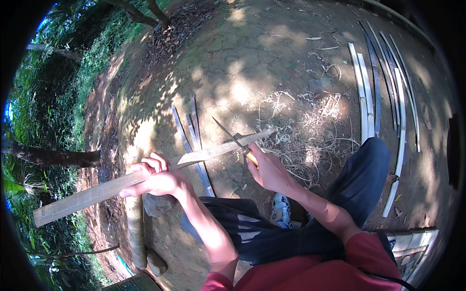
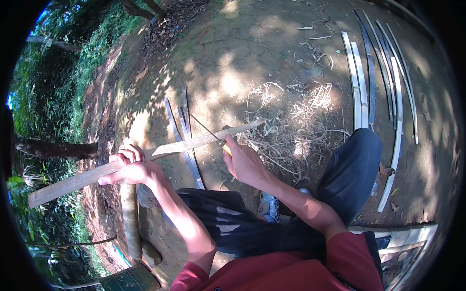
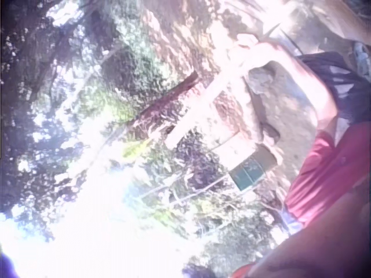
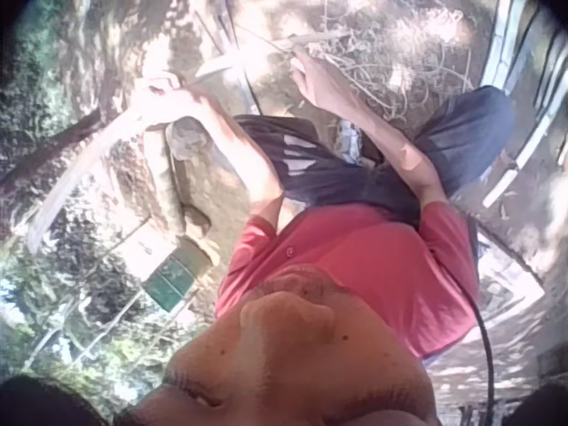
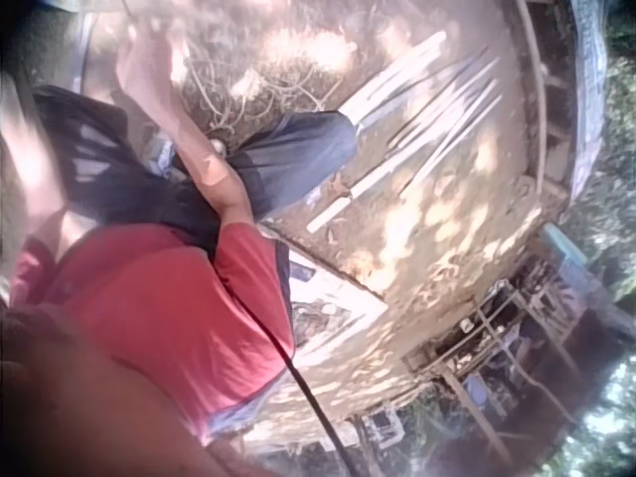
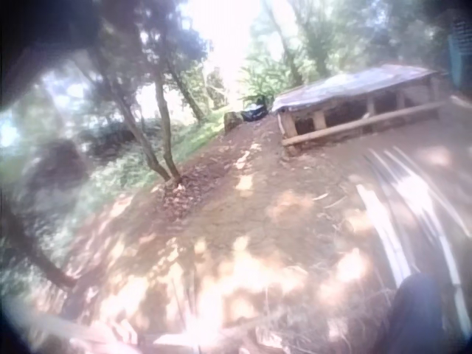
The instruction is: The person shaves a strip of bamboo using a knife, removing thin layers of wood from the surface.
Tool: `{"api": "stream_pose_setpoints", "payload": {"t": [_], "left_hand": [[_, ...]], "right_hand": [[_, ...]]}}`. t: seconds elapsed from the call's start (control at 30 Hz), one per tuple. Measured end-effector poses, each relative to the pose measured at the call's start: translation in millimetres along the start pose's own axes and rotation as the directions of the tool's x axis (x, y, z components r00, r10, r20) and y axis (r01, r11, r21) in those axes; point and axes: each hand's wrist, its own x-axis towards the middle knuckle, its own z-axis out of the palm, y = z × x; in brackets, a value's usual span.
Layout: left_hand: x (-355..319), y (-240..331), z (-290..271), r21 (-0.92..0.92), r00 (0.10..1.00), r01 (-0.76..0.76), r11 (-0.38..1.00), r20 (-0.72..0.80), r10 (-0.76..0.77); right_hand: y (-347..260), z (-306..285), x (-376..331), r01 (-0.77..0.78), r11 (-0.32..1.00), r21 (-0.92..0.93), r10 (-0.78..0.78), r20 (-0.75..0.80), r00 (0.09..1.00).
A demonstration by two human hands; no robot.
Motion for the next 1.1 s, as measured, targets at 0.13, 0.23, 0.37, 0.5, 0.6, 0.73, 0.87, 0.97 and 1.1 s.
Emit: {"api": "stream_pose_setpoints", "payload": {"t": [0.13, 0.23, 0.37, 0.5, 0.6, 0.73, 0.87, 0.97, 1.1], "left_hand": [[-16, 2, 9, -0.083, 1.000, 0.013, 0.996, -0.028, -0.015], [-25, 15, 23, -0.099, 0.970, -0.109, 0.989, 0.207, 0.128], [-36, 22, 29, -0.123, 0.981, -0.078, 0.989, 0.169, 0.098], [-41, 27, 31, -0.077, 0.986, -0.072, 0.994, 0.147, 0.083], [-43, 28, 35, -0.082, 0.986, -0.075, 0.994, 0.145, 0.086], [-42, 28, 32, -0.070, 0.987, -0.076, 0.995, 0.139, 0.085], [-44, 30, 32, -0.088, 0.989, -0.044, 0.995, 0.140, 0.056], [-44, 28, 34, -0.084, 0.988, -0.053, 0.995, 0.138, 0.065], [-42, 29, 26, -0.107, 0.981, -0.075, 0.991, 0.171, 0.092]], "right_hand": [[-28, 1, -15, -0.010, 1.000, 0.008, 0.009, 0.096, 0.995], [-20, -2, -19, -0.001, 1.000, -0.020, 0.002, 0.055, 0.999], [39, 20, -8, -0.063, 0.988, -0.138, 0.058, -0.040, 0.998], [-6, 9, -21, -0.105, 0.991, -0.088, 0.109, 0.047, 0.993], [5, 12, -17, -0.182, 0.975, -0.126, 0.193, 0.075, 0.978], [45, 12, -6, -0.216, 0.953, -0.211, 0.220, -0.008, 0.976], [-18, 0, -21, -0.100, 0.991, -0.084, 0.105, 0.062, 0.993], [25, 23, -16, -0.120, 0.985, -0.127, 0.119, -0.018, 0.993], [83, 28, -8, -0.238, 0.938, -0.252, 0.215, -0.113, 0.970]]}}
